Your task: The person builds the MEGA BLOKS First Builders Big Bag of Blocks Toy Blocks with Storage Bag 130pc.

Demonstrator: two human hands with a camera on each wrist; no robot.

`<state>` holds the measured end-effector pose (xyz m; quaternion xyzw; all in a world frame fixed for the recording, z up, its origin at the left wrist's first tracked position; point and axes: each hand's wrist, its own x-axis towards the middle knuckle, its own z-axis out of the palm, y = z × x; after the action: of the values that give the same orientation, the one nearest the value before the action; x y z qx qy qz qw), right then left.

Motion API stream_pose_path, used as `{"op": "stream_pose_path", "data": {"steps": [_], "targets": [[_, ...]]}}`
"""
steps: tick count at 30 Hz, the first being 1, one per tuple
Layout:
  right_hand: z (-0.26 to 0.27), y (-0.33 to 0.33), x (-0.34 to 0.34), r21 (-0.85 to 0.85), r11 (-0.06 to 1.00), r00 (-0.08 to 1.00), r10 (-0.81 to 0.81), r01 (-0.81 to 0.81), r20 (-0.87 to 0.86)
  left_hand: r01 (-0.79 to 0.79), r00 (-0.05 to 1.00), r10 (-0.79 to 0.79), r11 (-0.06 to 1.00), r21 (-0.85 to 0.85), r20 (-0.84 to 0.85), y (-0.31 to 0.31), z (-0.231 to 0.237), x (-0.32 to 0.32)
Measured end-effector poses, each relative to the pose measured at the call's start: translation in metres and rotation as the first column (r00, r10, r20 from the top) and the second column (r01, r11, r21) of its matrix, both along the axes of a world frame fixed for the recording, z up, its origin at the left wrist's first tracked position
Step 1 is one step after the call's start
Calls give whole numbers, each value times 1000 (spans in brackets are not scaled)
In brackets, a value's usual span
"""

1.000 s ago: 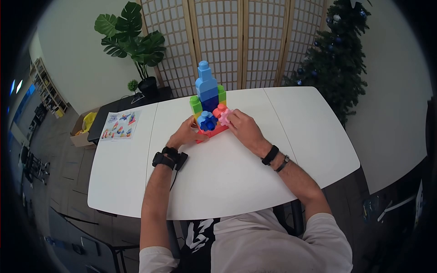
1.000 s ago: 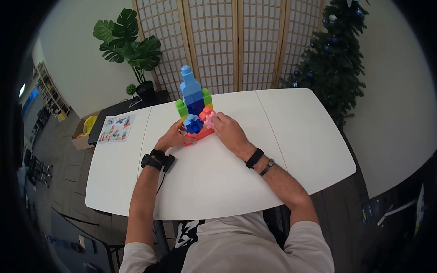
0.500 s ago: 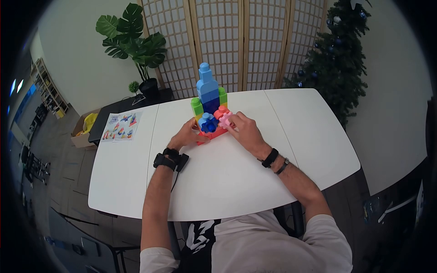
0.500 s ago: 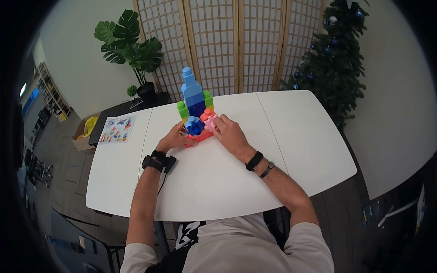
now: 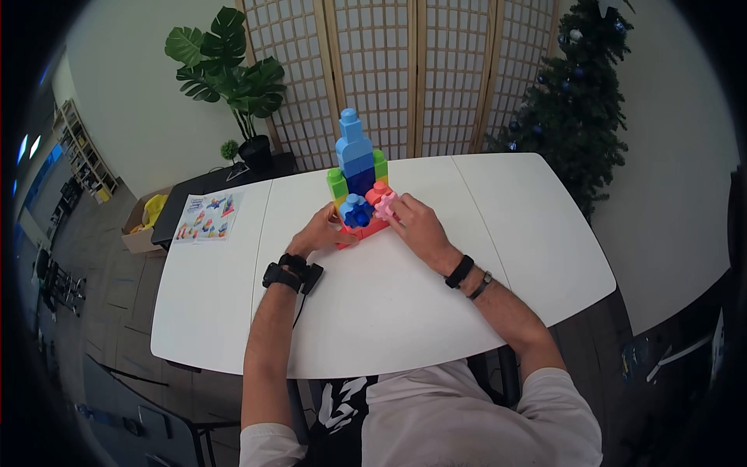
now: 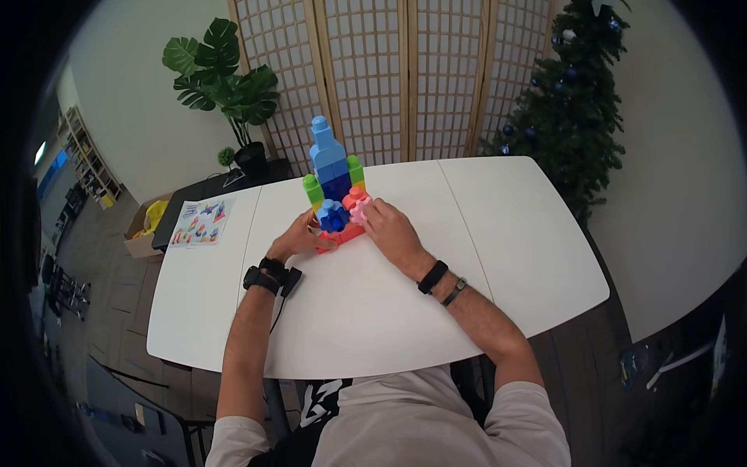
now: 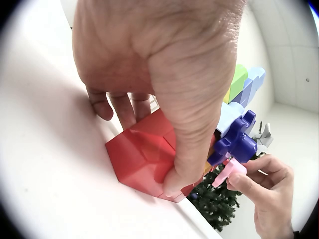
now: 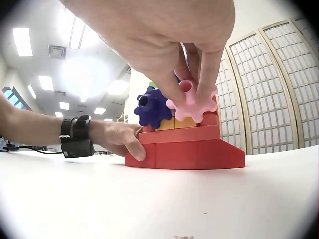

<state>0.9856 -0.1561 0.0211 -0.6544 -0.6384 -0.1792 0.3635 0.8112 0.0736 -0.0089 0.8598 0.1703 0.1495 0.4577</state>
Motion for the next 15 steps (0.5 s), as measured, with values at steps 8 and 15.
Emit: {"op": "stream_pose_path", "data": {"steps": [8,15], "targets": [[-4,3,3,110,994,975,-32,8,219,-6,999,6,1000,6,-35,-2,3,-1],[1,2,-1,93,996,977,-19,-1,215,29,999,-31,999,33,40,6,-7,2]]}}
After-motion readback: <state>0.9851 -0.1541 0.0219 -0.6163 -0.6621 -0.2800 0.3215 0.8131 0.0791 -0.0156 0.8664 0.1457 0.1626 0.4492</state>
